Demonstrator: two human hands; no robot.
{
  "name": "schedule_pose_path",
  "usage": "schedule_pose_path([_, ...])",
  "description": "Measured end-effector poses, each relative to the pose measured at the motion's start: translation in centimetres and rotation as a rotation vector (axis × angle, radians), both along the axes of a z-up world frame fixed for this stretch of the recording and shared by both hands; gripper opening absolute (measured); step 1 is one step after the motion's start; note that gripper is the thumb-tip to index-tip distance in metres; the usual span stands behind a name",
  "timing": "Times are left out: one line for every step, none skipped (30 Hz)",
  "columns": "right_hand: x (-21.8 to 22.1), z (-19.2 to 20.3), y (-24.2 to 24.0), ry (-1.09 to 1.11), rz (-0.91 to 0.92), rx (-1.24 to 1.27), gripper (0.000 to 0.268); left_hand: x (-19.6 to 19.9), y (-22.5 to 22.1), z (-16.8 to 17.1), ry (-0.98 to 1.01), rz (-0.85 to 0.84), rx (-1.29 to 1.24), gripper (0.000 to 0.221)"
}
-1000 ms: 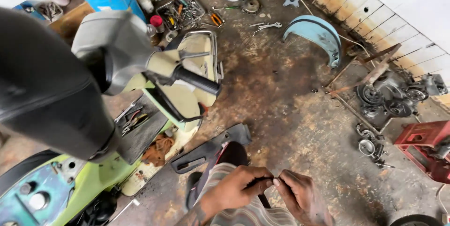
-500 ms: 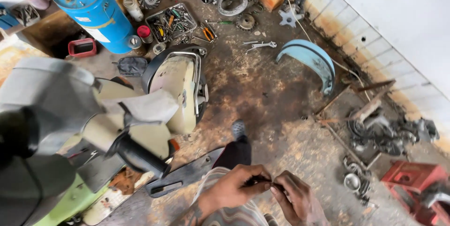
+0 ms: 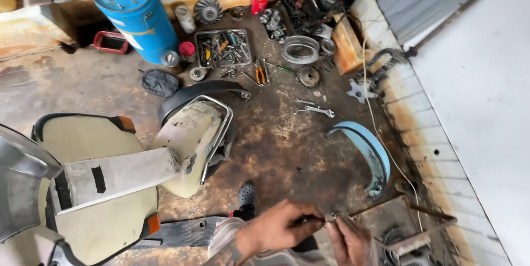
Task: Repairing a scooter by using a screwdriver to adjust components and manipulating a hose
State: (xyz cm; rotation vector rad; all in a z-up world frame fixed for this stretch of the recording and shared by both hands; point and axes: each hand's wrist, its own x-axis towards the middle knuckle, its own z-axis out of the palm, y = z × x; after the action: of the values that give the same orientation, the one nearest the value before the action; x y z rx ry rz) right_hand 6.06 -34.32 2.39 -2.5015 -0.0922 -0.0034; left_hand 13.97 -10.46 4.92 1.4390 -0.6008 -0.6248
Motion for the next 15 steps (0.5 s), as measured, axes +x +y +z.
schedule_pose_path([0.9, -0.2, -1.2, 0.08, -0.092, 0.041, 0.018, 1.0, -0.9, 0.1, -0.034, -0.002, -0.036, 0.009])
schedule_pose_path([2.1, -0.9, -2.2, 0.091, -0.074, 0.045, 0.018, 1.9, -1.4, 0.3, -0.023, 0.017, -0.031, 0.009])
schedule_pose_path([3.3, -1.6, -3.2, 0.144, -0.085, 0.069, 0.021, 2.8, -1.9, 0.4, -0.027, 0.03, -0.01, 0.014])
schedule_pose_path([4.7, -2.2, -4.3, 0.194, -0.095, 0.088, 0.026, 3.8, -2.6, 0.7, -0.034, 0.044, 0.008, 0.019])
schedule_pose_path([6.1, -2.4, -4.6, 0.203, -0.076, 0.087, 0.026, 4.3, -3.0, 0.3, -0.026, 0.064, 0.009, 0.019])
schedule_pose_path([7.8, -2.8, -5.0, 0.146, 0.012, 0.177, 0.025, 5.1, -3.7, -0.1, -0.03, 0.114, 0.014, 0.018])
schedule_pose_path([9.4, -3.2, -5.6, 0.091, 0.1, 0.268, 0.023, 5.7, -4.5, -0.7, -0.035, 0.164, 0.019, 0.018])
schedule_pose_path([11.7, -2.0, -6.1, 0.108, 0.126, 0.264, 0.023, 6.7, -5.4, -1.3, -0.021, 0.193, 0.018, 0.018])
schedule_pose_path([13.9, -0.8, -6.5, 0.131, 0.233, 0.219, 0.016, 7.5, -6.4, -2.0, -0.051, 0.228, 0.043, 0.015])
schedule_pose_path([15.7, 0.5, -7.0, 0.16, 0.338, 0.172, 0.01, 8.1, -7.5, -2.6, -0.073, 0.26, 0.068, 0.012])
schedule_pose_path([16.9, 1.4, -8.2, 0.184, 0.361, 0.168, 0.01, 8.4, -8.8, -1.8, -0.051, 0.286, 0.066, 0.012])
schedule_pose_path([19.0, 1.9, -8.9, 0.216, 0.416, 0.13, 0.013, 9.6, -9.7, -1.1, -0.054, 0.369, 0.02, 0.011])
schedule_pose_path([21.1, 2.6, -9.6, 0.247, 0.471, 0.092, 0.017, 11.0, -10.6, -0.2, -0.059, 0.451, -0.026, 0.009])
schedule_pose_path([23.0, 2.6, -10.9, 0.248, 0.485, 0.098, 0.017, 11.8, -11.9, -0.2, -0.059, 0.464, -0.018, 0.009])
schedule_pose_path([24.9, 2.5, -12.1, 0.228, 0.566, 0.138, 0.015, 12.7, -13.2, -0.2, 0.008, 0.465, 0.001, 0.012])
